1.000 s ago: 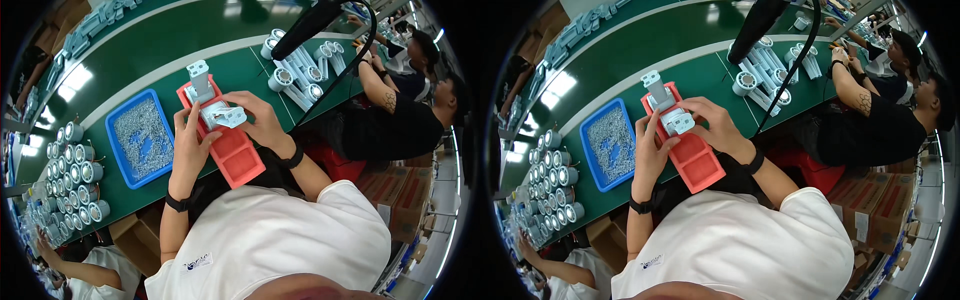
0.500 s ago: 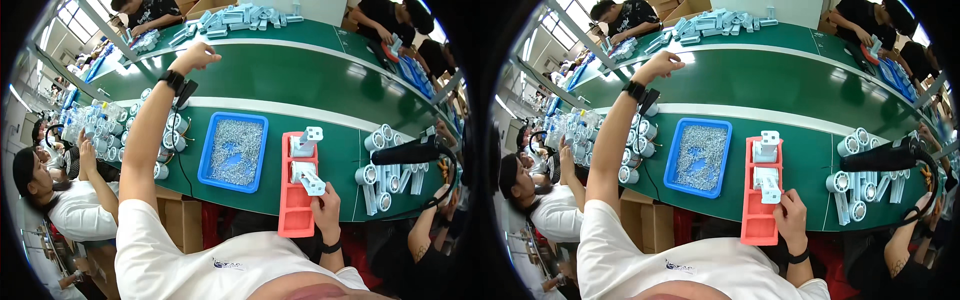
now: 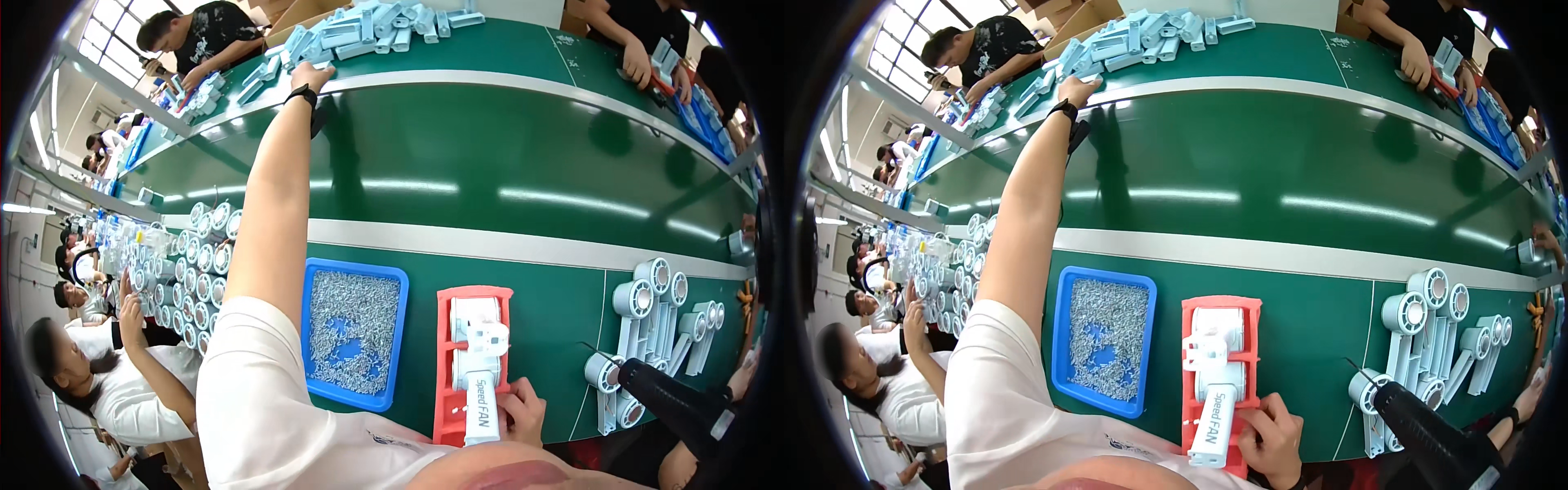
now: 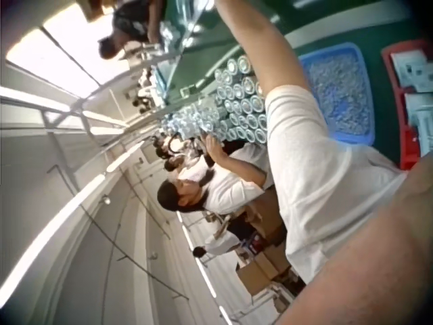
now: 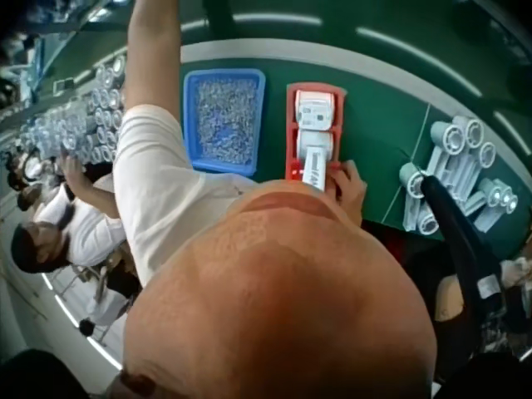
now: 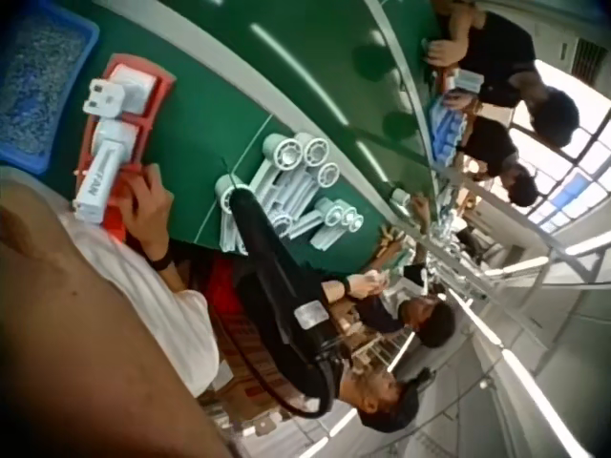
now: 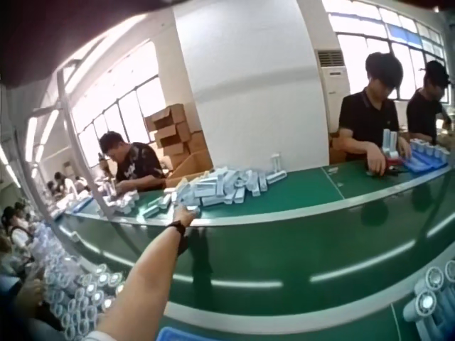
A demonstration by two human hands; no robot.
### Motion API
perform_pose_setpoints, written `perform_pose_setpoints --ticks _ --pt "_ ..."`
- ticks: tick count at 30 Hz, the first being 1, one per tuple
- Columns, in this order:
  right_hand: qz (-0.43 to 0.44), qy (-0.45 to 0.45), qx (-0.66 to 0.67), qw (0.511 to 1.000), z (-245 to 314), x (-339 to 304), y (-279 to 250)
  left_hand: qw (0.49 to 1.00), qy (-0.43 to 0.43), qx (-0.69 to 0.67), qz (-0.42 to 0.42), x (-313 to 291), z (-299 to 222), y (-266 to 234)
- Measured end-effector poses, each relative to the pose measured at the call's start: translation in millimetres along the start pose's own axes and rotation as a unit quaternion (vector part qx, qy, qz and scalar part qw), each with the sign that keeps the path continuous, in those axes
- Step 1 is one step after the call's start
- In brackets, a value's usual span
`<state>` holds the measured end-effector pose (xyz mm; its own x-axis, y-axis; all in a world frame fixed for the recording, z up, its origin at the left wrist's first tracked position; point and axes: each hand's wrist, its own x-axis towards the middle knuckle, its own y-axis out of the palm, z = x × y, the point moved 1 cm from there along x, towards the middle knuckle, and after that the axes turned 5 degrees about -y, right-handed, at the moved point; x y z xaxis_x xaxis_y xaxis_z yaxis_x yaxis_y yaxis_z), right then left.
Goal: Assembling plastic components for an electronic device by inserting internal parts and securing them with an electric screwdriver.
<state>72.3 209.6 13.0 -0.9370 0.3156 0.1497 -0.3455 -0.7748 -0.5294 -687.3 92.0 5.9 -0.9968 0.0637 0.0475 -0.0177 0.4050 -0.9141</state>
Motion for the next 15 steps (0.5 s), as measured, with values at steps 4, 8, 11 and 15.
perform_pose_setpoints --ticks 4,8,11,15 --pt "0.009 0.005 -0.038 0.999 4 6 0 0.994 0.036 -0.038 -0.098 39 -8 54" --pt "0.021 -0.011 -0.044 0.999 3 2 -17 0.977 0.103 0.078 -0.169 62 56 29" --pt "-0.005 0.002 -0.025 1.0 1 -4 -7 0.952 0.194 0.068 -0.228 42 21 47" --pt "-0.035 -0.047 -0.006 0.998 5 -15 -1 0.973 0.168 -0.094 -0.126 18 -36 -15"
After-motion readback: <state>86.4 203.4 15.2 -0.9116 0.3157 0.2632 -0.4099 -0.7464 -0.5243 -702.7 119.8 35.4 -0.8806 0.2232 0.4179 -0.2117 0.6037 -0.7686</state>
